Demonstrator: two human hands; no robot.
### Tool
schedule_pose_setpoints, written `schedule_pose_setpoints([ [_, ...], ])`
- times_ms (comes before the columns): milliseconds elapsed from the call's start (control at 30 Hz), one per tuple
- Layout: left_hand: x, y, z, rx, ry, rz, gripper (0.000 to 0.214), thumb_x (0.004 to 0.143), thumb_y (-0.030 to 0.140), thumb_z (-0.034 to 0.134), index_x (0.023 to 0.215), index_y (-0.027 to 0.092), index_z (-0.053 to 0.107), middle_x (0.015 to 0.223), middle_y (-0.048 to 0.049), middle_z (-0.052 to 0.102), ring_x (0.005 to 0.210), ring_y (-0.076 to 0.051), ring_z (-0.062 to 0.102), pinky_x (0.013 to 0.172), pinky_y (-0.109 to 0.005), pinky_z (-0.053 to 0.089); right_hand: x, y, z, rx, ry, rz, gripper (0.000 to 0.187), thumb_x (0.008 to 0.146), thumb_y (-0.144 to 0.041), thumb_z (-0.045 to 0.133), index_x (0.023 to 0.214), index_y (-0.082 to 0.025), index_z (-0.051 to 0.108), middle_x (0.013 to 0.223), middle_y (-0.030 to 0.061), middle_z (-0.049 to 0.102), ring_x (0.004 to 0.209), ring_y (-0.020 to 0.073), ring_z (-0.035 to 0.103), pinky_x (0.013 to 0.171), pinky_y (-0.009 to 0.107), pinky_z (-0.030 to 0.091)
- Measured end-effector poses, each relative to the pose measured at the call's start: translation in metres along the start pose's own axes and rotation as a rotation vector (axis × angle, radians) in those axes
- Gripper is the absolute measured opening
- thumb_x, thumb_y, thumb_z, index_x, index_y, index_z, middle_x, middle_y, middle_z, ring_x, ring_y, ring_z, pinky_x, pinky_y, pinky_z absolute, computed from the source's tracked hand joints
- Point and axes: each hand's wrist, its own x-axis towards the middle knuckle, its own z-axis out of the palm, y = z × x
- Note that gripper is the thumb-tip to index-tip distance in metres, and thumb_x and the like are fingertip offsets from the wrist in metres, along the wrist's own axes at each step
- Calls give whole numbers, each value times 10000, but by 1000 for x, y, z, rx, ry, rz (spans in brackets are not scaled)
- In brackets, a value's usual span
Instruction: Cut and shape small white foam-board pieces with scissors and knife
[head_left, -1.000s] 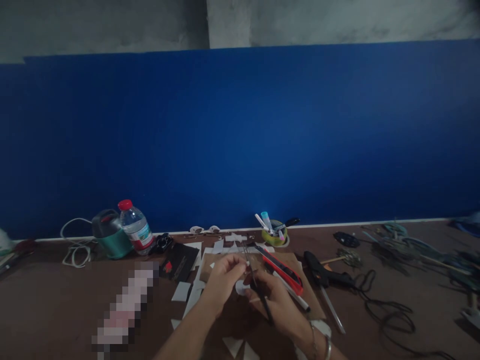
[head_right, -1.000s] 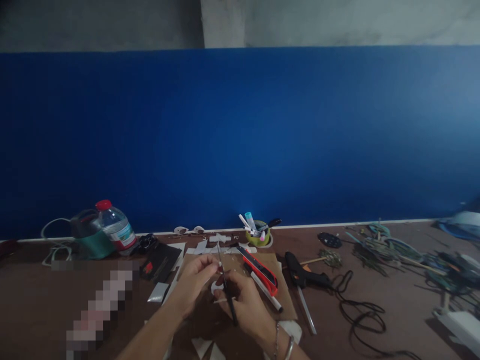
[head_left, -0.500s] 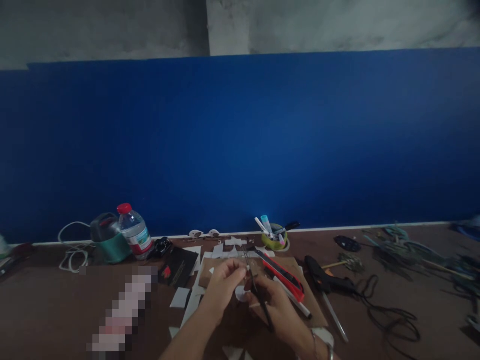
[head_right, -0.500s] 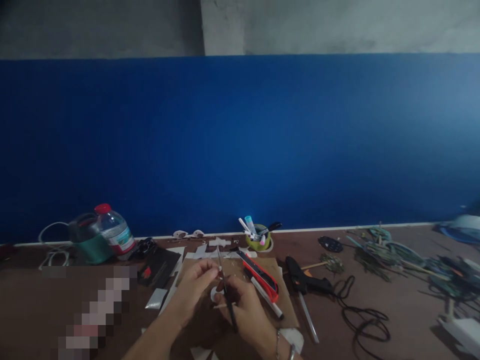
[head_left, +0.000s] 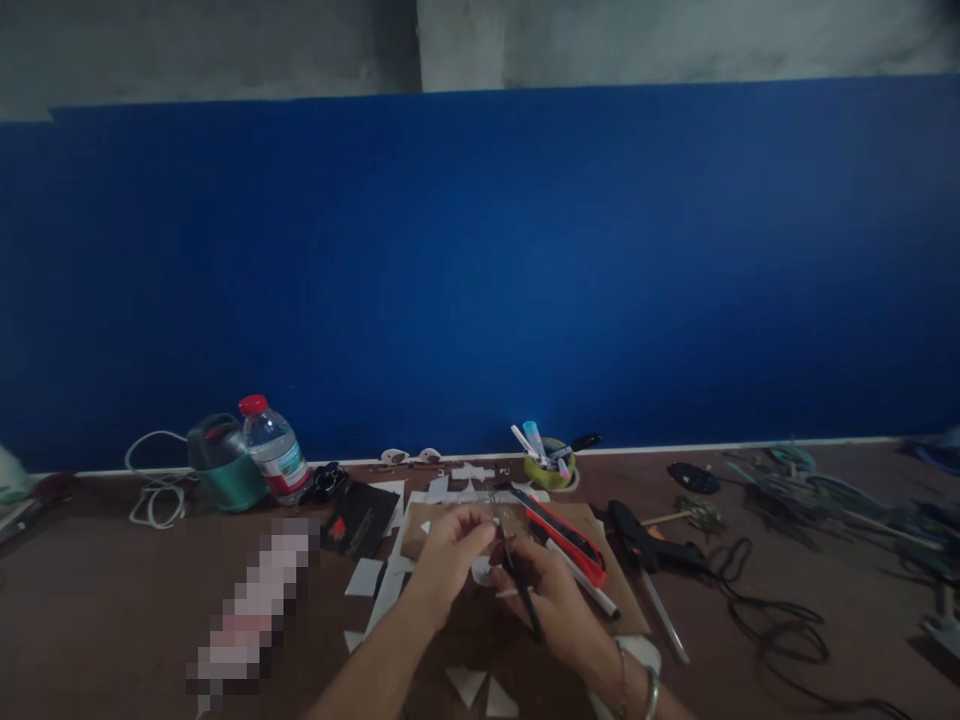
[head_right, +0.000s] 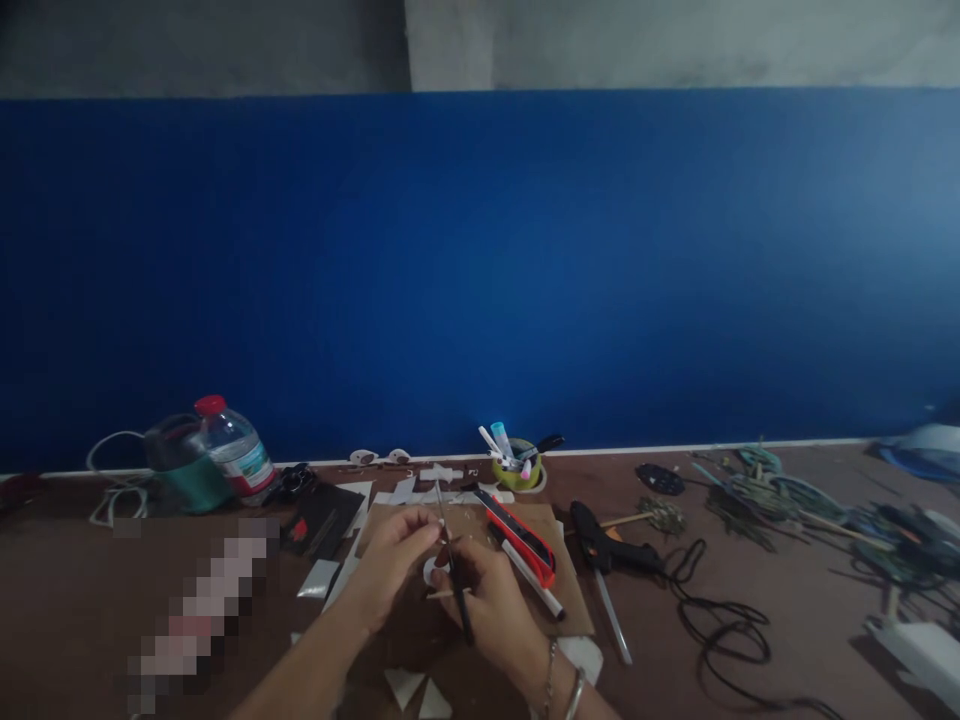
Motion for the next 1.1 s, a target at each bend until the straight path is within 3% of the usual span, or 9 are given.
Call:
schedule_pose_setpoints([
  [733,-3,9,0,28,8,17,175,658,299,666,687,167,556,692,-6,628,695,-145,542,694,-259,394,-1,6,-2,-22,-14,66,210,786,-360,596,777,-150,585,583,-39,471,515,95,395,455,197,314],
  [933,-3,8,1,38,-13,24,207,656,325,680,657,158,558,689,-20,627,676,-142,534,683,-262,398,1,-1,-3,-97,1,11,173,775,-314,594,728,-148,581,604,-29,491,543,102,416,483,205,329],
  [1100,0,4,-5,104,-14,20,167,661,295,672,676,153,585,693,-20,627,672,-146,540,686,-266,393,1,-6,-5,-81,-34,56,152,751,-295,621,761,-150,575,612,-35,487,553,100,415,492,199,334],
])
